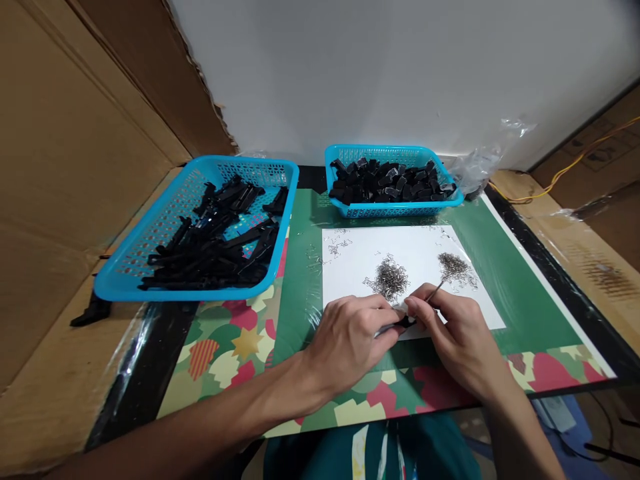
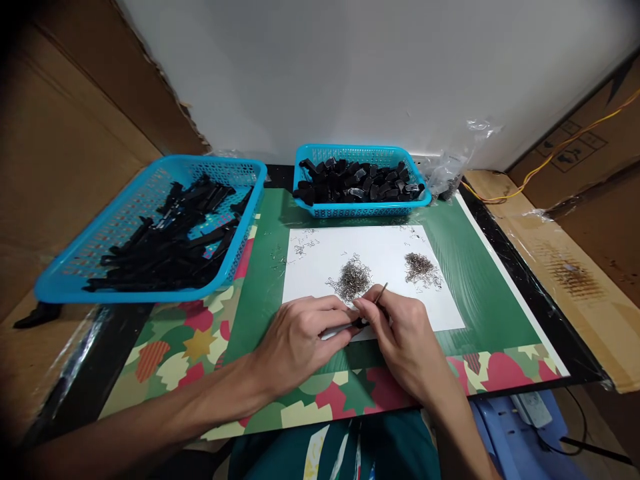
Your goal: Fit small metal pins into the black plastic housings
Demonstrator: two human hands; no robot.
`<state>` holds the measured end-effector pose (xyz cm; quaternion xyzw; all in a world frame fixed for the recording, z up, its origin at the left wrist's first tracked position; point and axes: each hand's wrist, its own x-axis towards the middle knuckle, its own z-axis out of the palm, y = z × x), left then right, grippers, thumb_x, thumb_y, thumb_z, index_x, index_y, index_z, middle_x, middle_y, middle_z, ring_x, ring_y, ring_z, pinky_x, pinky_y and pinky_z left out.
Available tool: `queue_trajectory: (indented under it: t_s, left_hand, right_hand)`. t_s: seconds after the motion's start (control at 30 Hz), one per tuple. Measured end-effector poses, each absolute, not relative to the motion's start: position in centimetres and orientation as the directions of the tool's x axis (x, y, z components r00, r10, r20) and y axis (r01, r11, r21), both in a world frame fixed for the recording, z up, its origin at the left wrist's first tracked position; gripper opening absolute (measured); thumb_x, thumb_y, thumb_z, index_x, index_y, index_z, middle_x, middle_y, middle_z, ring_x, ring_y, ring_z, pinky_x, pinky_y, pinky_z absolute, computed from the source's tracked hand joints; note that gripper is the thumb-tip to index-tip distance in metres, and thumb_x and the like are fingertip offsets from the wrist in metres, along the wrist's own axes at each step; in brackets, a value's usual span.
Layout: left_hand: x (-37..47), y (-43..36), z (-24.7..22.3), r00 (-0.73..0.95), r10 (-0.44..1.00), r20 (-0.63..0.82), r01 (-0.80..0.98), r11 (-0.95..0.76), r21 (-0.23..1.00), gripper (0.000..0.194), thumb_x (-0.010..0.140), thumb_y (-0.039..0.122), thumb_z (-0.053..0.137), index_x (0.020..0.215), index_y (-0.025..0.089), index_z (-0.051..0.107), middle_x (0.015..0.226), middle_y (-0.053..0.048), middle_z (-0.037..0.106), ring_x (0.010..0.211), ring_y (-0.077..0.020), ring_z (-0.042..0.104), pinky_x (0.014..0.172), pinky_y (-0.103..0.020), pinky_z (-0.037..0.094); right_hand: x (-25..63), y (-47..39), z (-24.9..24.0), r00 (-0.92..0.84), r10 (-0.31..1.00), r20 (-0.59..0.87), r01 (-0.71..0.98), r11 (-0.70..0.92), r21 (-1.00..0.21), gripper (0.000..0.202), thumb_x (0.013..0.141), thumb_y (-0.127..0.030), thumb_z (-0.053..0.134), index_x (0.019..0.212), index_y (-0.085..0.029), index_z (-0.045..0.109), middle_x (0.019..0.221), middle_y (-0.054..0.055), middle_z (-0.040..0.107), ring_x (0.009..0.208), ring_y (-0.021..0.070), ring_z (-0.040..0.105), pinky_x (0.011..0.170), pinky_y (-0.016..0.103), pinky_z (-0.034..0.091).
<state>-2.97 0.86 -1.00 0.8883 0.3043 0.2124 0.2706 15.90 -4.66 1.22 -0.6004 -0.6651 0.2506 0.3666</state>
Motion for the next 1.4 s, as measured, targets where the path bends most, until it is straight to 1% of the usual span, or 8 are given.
queue_trajectory:
  t_s: [0.37, 0.53, 0.63, 0.83, 1.03, 1.17, 1.3, 1.4]
  left_hand:
    - [-3.0, 0.8, -1.0, 0.736, 0.643, 0.209, 0.418, -0.676, 0.607, 0.007, 0.096, 0.016, 0.072, 0.093, 0.019, 0.078, 0.099, -0.001, 0.080, 0.083, -0.0200, 0.076, 0.069, -0.032, 0.051]
    - [-3.0, 0.7, -0.9, 0.736, 0.652, 0.183, 0.441, -0.666, 0.602, 0.009, 0.096, 0.017, 0.072, 0.099, 0.021, 0.079, 0.098, 0.001, 0.080, 0.081, -0.0194, 0.076, 0.067, -0.031, 0.049]
    - [-3.0, 0.7, -0.8, 0.731, 0.660, 0.173, 0.451, -0.658, 0.603, 0.009, 0.097, 0.016, 0.072, 0.097, 0.021, 0.079, 0.094, 0.001, 0.079, 0.080, -0.0191, 0.075, 0.066, -0.030, 0.047]
    - [-3.0, 0.7, -1.0, 0.734, 0.645, 0.211, 0.426, -0.680, 0.597, 0.010, 0.094, 0.011, 0.073, 0.092, 0.019, 0.079, 0.097, -0.001, 0.080, 0.082, -0.0193, 0.076, 0.067, -0.030, 0.050]
    - [-3.1, 0.8, -1.7, 0.704, 0.636, 0.317, 0.352, -0.700, 0.621, 0.009, 0.095, 0.015, 0.077, 0.101, 0.020, 0.081, 0.099, -0.001, 0.080, 0.083, -0.0193, 0.077, 0.070, -0.030, 0.055]
    - [-3.2, 0.8, -1.8, 0.714, 0.611, 0.341, 0.337, -0.728, 0.598, 0.009, 0.094, 0.014, 0.076, 0.100, 0.020, 0.080, 0.100, 0.000, 0.080, 0.082, -0.0196, 0.077, 0.071, -0.031, 0.057]
    - [-3.2, 0.8, -1.7, 0.741, 0.572, 0.352, 0.348, -0.776, 0.527, 0.007, 0.095, 0.013, 0.074, 0.094, 0.018, 0.078, 0.098, -0.001, 0.079, 0.078, -0.0199, 0.076, 0.067, -0.032, 0.056]
    - [-3.3, 0.8, -1.8, 0.742, 0.557, 0.373, 0.344, -0.794, 0.501, 0.007, 0.097, 0.014, 0.072, 0.097, 0.019, 0.077, 0.098, 0.000, 0.078, 0.077, -0.0194, 0.075, 0.066, -0.032, 0.055]
  right_hand:
    - [15.9, -4.8, 0.7, -0.022, 0.977, 0.214, 0.628, 0.180, -0.757, 0.026, 0.110, -0.025, 0.054, 0.087, -0.022, 0.066, 0.069, -0.004, 0.065, 0.057, 0.0109, 0.056, 0.058, 0.022, 0.043]
    - [16.1, -5.0, 0.4, -0.028, 0.977, 0.210, 0.619, 0.182, -0.764, 0.025, 0.110, -0.024, 0.055, 0.087, -0.022, 0.066, 0.075, -0.002, 0.070, 0.060, 0.0119, 0.061, 0.061, 0.023, 0.045]
    - [16.2, -5.0, 0.3, -0.031, 0.974, 0.225, 0.603, 0.198, -0.773, 0.025, 0.110, -0.024, 0.054, 0.087, -0.022, 0.065, 0.075, -0.002, 0.070, 0.061, 0.0126, 0.062, 0.062, 0.024, 0.046]
    - [15.9, -5.0, -0.4, -0.007, 0.976, 0.217, 0.533, 0.187, -0.825, 0.032, 0.111, -0.027, 0.052, 0.081, -0.022, 0.062, 0.071, -0.003, 0.065, 0.060, 0.0118, 0.056, 0.061, 0.024, 0.042]
    - [16.2, -5.1, -0.8, 0.226, 0.959, 0.170, 0.414, 0.064, -0.908, 0.039, 0.112, -0.041, 0.050, 0.079, -0.022, 0.059, 0.063, -0.006, 0.046, 0.054, 0.0117, 0.040, 0.051, 0.025, 0.033]
    - [16.4, -5.0, -0.3, 0.170, 0.973, 0.157, 0.429, 0.070, -0.900, 0.040, 0.113, -0.040, 0.049, 0.078, -0.022, 0.059, 0.067, -0.005, 0.050, 0.058, 0.0117, 0.043, 0.056, 0.025, 0.035]
    - [16.0, -4.8, 0.2, 0.087, 0.988, 0.130, 0.479, 0.073, -0.875, 0.038, 0.112, -0.036, 0.049, 0.078, -0.022, 0.057, 0.068, -0.005, 0.052, 0.059, 0.0114, 0.044, 0.058, 0.026, 0.035]
    - [16.0, -4.9, 0.3, 0.097, 0.986, 0.134, 0.492, 0.069, -0.868, 0.040, 0.113, -0.037, 0.047, 0.077, -0.022, 0.054, 0.068, -0.005, 0.050, 0.059, 0.0118, 0.043, 0.059, 0.026, 0.035]
